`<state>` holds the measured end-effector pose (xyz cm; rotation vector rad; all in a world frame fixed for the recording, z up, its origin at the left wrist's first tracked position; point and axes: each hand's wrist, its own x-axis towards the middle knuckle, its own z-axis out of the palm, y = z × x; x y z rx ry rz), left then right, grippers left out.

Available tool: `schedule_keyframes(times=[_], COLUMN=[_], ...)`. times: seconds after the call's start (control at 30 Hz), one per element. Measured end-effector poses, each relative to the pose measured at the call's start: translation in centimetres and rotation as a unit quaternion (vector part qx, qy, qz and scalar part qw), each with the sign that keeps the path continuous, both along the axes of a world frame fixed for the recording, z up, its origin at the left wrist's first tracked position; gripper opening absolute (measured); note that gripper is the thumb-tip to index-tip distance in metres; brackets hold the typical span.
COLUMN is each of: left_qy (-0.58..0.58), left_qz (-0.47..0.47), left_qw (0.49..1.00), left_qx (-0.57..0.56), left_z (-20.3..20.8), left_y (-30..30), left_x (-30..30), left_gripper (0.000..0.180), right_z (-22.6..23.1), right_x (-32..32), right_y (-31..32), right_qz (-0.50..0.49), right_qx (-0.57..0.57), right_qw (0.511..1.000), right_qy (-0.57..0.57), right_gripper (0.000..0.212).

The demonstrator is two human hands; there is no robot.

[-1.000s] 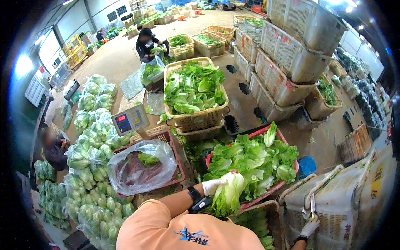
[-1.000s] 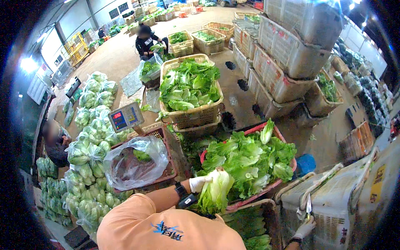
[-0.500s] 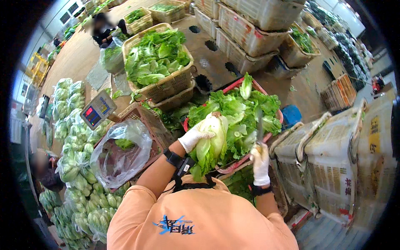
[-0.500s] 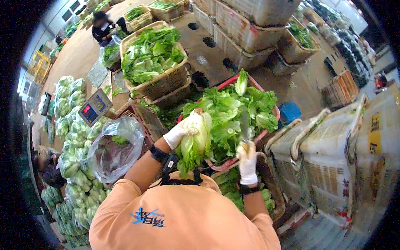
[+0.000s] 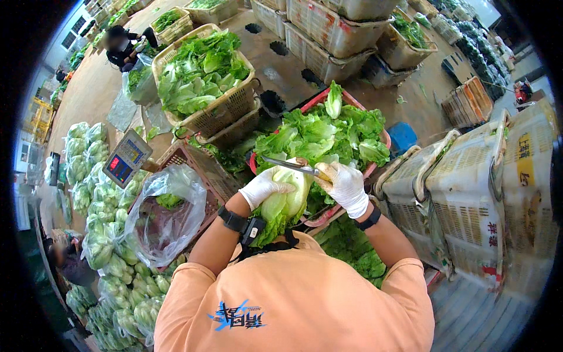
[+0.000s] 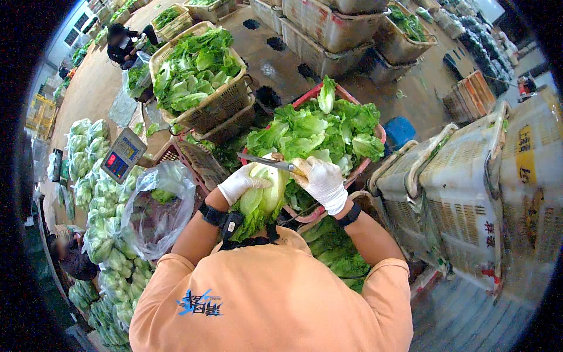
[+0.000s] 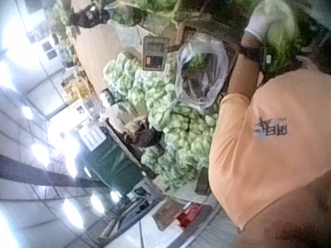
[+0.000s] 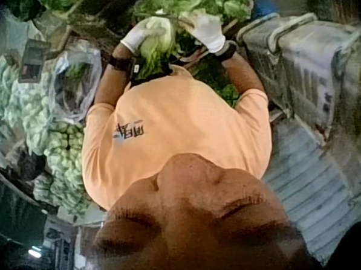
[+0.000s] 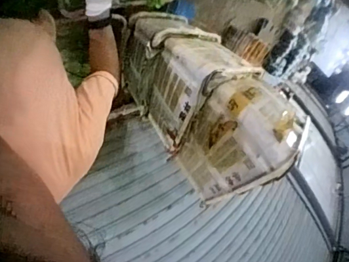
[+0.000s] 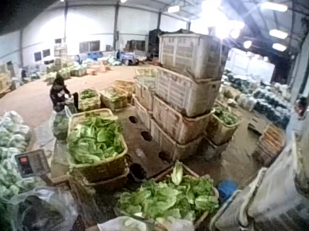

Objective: The person trims the stalks of green leafy vegetables using a knife, places them into a plastic bag on a digital scale to reach a target weight, and then ties the bag closed.

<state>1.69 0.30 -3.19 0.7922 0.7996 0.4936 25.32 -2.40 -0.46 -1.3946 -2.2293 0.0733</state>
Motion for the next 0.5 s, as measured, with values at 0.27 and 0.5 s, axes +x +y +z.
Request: schedule_keyframes(times=[0.27, 0.5], left_qy=[-0.041, -0.051], left_qz=[-0.024, 0.061], left_qw=[0.999, 0.995], left_qx=[0.026, 0.052], left_z=[-0.2, -1.0], left_y=[-1.1, 0.3], left_x=[-0.2, 0.6], left_gripper=[0.06, 0.065], right_z=[-6.4, -7.9], right_x=[5.8, 6.3], right_y=[-1.8, -2.7], right_qz=[-0.116, -0.228], right_qx=[-0.086, -0.392], right_qw=[0.986, 0.775], right_qy=[-0.086, 0.44], right_gripper=[0.015, 0.04])
